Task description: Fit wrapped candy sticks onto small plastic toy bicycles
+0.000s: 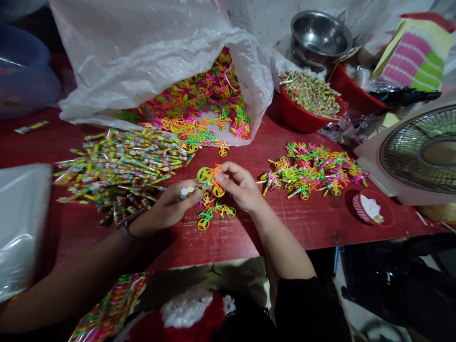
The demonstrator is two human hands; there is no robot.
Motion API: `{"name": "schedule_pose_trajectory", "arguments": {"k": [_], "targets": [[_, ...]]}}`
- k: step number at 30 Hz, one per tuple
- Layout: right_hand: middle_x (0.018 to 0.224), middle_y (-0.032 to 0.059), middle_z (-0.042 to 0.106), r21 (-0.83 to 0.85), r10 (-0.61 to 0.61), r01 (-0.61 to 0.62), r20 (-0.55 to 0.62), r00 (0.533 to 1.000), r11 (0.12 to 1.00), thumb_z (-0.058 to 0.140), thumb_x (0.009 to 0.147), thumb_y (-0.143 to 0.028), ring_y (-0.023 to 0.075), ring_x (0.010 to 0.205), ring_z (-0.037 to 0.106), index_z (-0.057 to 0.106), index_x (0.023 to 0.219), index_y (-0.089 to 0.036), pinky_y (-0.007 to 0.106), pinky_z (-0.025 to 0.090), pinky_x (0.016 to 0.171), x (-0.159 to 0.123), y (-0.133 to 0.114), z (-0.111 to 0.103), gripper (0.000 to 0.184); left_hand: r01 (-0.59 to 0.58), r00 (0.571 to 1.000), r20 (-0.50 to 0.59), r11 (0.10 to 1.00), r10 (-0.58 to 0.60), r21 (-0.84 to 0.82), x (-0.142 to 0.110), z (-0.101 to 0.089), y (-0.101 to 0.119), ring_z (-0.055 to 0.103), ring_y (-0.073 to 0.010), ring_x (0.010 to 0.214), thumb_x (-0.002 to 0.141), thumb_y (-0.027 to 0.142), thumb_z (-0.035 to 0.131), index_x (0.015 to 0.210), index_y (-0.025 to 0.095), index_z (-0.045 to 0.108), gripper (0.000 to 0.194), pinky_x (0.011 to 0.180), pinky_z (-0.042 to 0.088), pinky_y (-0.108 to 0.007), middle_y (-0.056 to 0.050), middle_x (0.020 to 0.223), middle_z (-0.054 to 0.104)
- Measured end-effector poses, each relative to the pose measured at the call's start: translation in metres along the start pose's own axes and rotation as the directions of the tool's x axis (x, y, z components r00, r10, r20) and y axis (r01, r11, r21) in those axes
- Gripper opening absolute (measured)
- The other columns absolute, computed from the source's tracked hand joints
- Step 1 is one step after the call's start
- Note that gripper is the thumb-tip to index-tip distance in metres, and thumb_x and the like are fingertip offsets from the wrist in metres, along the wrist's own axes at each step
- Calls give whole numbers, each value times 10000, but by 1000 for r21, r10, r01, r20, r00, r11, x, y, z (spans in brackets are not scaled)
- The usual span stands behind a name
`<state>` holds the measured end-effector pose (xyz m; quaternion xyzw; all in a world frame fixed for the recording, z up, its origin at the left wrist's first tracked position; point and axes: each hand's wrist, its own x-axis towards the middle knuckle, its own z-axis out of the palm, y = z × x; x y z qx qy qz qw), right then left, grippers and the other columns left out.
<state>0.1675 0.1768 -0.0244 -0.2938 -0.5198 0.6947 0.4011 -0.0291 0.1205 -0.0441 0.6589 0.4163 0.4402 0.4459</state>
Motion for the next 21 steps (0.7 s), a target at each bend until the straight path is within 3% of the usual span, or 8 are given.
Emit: {"name": "schedule_pose_trajectory", "arguments": {"k": [5,10,14,21], "targets": [[813,0,655,-21,30,-28,89,996,999,832,835,-405,124,706,610,639,858,-196,250,515,690,1,-2,-3,285,-22,1000,18,1000,22,-12,-1,0,3,408,-110,561,993,384,557,750,193,571,310,539,353,-250,32,633,499],[781,-6,675,57,78,-85,123,989,995,844,827,-385,114,659,654,624,847,-181,239,529,646,1,0,0,301,22,999,28,994,-19,-106,-1,2,5,459,-115,565,969,424,596,724,191,618,339,558,404,-260,8,655,586],[743,-13,675,107,93,-104,100,991,989,853,817,-385,99,600,642,590,832,-182,216,507,584,2,4,3,332,45,999,18,980,-43,-194,-1,3,4,487,-125,587,963,459,615,803,185,697,327,581,417,-274,-10,682,615],[642,-16,653,220,121,-168,210,970,961,779,862,-370,97,488,574,559,847,-181,207,433,482,3,8,7,291,71,997,51,965,-60,-251,-1,1,10,408,-100,535,929,548,652,742,163,654,428,523,367,-247,15,601,542]]}}
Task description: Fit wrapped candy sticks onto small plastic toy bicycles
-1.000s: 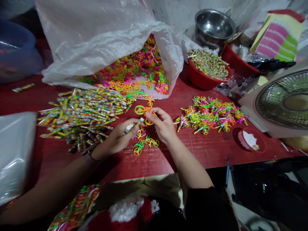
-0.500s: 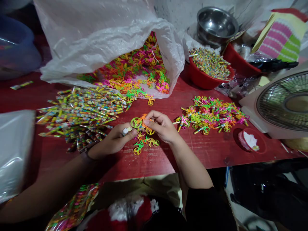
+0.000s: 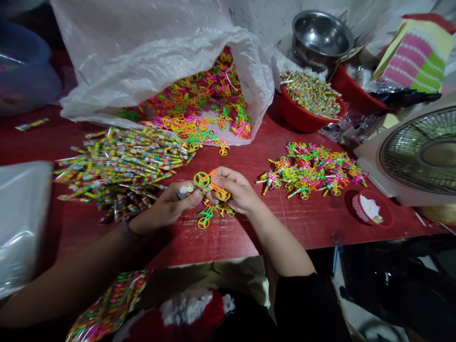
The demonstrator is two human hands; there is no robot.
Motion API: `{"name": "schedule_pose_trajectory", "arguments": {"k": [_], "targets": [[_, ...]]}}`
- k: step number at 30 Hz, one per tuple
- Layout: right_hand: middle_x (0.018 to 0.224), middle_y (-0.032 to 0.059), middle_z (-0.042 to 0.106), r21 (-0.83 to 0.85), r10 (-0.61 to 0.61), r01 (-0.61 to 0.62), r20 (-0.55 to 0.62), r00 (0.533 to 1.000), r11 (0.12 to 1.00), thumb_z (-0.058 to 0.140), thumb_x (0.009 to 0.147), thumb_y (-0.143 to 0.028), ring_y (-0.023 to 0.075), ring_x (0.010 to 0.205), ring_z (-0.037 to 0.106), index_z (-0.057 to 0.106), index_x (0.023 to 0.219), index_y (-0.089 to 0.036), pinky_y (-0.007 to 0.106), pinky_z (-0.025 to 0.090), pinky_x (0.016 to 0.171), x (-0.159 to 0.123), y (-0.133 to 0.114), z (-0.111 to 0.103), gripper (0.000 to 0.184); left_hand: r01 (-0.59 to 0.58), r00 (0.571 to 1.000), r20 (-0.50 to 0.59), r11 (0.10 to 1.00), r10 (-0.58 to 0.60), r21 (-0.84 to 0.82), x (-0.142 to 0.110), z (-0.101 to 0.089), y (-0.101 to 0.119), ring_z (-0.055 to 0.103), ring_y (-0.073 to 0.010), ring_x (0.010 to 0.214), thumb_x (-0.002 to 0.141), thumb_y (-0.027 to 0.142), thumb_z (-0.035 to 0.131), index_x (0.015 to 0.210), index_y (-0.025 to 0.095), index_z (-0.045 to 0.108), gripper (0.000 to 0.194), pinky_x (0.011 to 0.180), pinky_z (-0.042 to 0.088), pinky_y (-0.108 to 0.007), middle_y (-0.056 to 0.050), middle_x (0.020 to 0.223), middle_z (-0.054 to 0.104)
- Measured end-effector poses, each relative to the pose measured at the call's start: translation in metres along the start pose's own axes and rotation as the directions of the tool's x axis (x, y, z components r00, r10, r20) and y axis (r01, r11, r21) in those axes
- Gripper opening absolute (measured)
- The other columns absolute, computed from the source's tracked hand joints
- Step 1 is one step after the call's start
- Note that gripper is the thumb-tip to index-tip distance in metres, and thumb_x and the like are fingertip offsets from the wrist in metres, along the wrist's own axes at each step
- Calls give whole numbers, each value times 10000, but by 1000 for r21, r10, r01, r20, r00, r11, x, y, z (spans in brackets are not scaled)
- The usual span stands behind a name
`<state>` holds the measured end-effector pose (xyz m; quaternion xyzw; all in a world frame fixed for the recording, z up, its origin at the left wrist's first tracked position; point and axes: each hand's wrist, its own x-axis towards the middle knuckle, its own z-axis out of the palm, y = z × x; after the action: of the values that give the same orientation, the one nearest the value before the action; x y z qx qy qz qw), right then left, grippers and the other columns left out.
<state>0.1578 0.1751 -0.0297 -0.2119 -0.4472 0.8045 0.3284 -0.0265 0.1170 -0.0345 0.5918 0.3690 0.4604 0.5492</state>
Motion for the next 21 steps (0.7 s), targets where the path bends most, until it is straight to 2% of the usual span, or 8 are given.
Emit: {"name": "schedule_pose_trajectory", "arguments": {"k": [5,8,10,12,15,18,19,21], "targets": [[690,-13,663,6,-19,20,-25,1000,1000,776,855,-399,122,520,607,550,872,-194,235,462,513,-1,4,6,306,-30,1000,6,999,30,43,-1,-3,11,477,-108,568,936,575,637,771,149,661,457,569,427,-237,1,638,585],[696,-26,650,-87,-76,71,-55,996,994,767,878,-422,125,534,598,505,868,-222,238,445,526,-1,7,9,329,-43,999,-3,995,43,88,-1,-6,8,571,-140,643,948,574,617,794,145,680,460,618,471,-254,-39,714,663],[677,-40,622,-167,-145,130,-83,986,977,746,901,-433,122,535,571,476,865,-236,242,432,543,-1,10,10,336,-69,997,-9,990,71,125,0,-6,3,639,-176,744,967,555,592,812,148,691,446,705,511,-280,-65,783,708],[707,-39,603,-268,-233,195,-116,966,943,714,928,-447,126,572,558,460,876,-245,257,439,581,-2,12,11,328,-73,996,-34,982,80,174,0,-6,-2,646,-182,759,980,525,575,829,148,695,423,714,507,-285,-64,794,714],[798,-20,551,-501,-412,291,-149,899,815,668,958,-464,137,678,539,455,876,-246,281,453,658,-1,19,13,315,-57,993,-87,970,80,238,1,-4,-10,568,-148,665,991,487,557,822,142,681,403,623,439,-264,-35,737,672],[840,-8,498,-690,-547,316,-138,826,651,613,990,-450,143,727,498,453,871,-242,287,439,683,4,27,15,289,-35,990,-123,966,69,255,2,-1,-15,524,-134,647,997,469,548,850,140,670,381,597,392,-259,-19,736,651],[843,-6,497,-731,-559,303,-128,819,611,598,997,-443,144,729,492,458,875,-240,288,433,680,7,28,14,275,-19,990,-131,966,54,257,2,-1,-16,508,-129,636,999,468,547,855,142,663,374,587,375,-259,-11,722,634],[837,-3,526,-789,-541,260,-106,834,557,601,991,-430,144,732,502,493,886,-234,290,430,681,9,20,7,247,21,990,-139,965,17,263,3,-2,-16,471,-120,609,1003,464,548,845,153,639,360,569,342,-262,10,679,582]]}}
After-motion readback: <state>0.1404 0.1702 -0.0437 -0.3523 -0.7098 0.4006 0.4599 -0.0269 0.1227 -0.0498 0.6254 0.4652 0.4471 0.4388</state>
